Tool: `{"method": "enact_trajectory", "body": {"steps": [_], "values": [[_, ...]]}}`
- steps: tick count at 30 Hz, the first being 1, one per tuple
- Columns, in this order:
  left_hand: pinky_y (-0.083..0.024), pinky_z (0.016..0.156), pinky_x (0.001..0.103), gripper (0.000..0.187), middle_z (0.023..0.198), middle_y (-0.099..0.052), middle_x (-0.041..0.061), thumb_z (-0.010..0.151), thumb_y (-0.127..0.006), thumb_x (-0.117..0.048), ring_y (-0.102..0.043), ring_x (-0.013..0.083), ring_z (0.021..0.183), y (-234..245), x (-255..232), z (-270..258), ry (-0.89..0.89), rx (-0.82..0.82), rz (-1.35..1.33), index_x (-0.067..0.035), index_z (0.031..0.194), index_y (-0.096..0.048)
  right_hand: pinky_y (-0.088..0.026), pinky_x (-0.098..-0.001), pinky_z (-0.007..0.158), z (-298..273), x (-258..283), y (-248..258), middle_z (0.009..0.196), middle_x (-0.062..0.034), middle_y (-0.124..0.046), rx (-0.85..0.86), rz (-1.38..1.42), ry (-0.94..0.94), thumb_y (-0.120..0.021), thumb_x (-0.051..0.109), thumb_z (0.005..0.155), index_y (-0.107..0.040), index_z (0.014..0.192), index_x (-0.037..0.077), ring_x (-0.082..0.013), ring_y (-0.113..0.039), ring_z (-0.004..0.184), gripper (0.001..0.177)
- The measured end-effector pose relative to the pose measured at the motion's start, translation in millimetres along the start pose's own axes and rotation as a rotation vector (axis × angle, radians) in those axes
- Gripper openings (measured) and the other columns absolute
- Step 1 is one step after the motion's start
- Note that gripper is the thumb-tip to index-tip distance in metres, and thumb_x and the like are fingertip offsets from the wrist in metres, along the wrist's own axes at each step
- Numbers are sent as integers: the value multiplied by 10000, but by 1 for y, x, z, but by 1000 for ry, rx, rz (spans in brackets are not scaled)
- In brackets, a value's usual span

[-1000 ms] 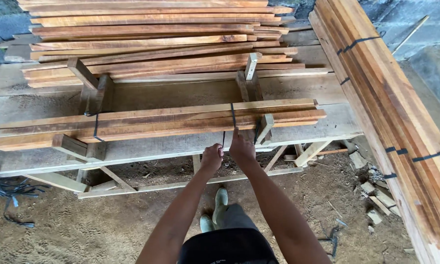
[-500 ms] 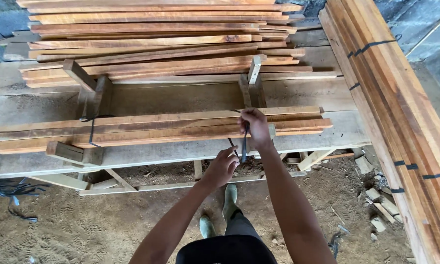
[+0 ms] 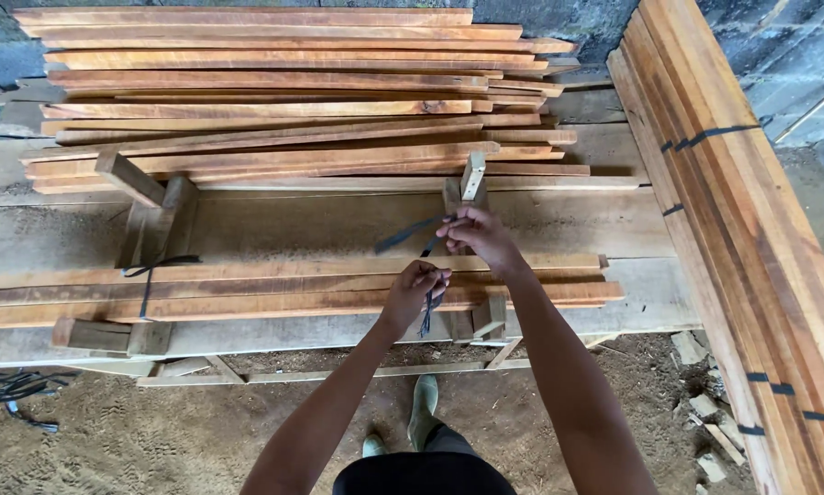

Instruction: Bundling thin wooden planks together using plastic straps and a hand tool.

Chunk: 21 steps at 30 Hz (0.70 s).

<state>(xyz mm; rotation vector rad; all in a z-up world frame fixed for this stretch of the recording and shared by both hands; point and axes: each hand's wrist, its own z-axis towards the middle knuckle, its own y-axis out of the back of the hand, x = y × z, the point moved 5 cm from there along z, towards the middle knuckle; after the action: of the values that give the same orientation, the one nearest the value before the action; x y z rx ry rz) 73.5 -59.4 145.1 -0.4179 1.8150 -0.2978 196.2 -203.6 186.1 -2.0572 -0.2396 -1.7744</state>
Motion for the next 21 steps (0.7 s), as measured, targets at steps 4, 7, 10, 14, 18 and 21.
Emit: {"method": "enact_trajectory", "body": {"steps": [4,7,10,14,18,21], "values": [[-598,989,481,123,1134,-672,273,1093,-506,-115,-679,339,1132,-10,-13,33,24,59,-57,-7,1050,-546,-644,-284,727,13,-14,19,933,-155,-772,51,-139,-58,-766,84,892,-670,1099,-22,-146,-742,766,251],[-623,915,437,138,1038,-682,155,1055,-605,-163,-709,251,1005,-2,-5,61,70,-26,-81,-26,1067,-607,-625,-366,760,29,-49,43,922,-211,-751,64,-193,-35,-723,193,984,-687,1049,-41,-241,-744,817,245],[-567,946,418,249,1111,-635,144,1048,-607,-177,-673,268,1064,28,20,99,18,-170,-96,9,1212,-609,-606,-414,836,32,-75,54,944,-199,-747,114,-342,-15,-695,324,1034,-729,1109,36,-283,-745,873,300],[-536,1013,571,260,1209,-677,252,1082,-581,-161,-665,393,1171,56,30,121,-86,-154,10,37,1249,-599,-566,-395,750,16,-63,48,931,-131,-702,-69,-403,27,-713,313,1055,-745,1102,38,-230,-728,868,280],[-631,858,426,105,983,-708,123,1077,-579,-137,-711,212,954,38,22,107,-252,-148,-3,-41,1072,-621,-527,-487,1000,11,-61,59,1056,-233,-745,-195,-156,42,-742,245,1035,-760,1170,17,-318,-713,1055,266],[-599,839,354,72,904,-684,70,1057,-621,-88,-652,139,903,40,14,94,-421,-200,134,-57,997,-646,-526,-417,1002,4,-44,50,996,-132,-769,-215,-95,60,-748,183,1013,-775,1147,38,-173,-653,1012,199]]}}
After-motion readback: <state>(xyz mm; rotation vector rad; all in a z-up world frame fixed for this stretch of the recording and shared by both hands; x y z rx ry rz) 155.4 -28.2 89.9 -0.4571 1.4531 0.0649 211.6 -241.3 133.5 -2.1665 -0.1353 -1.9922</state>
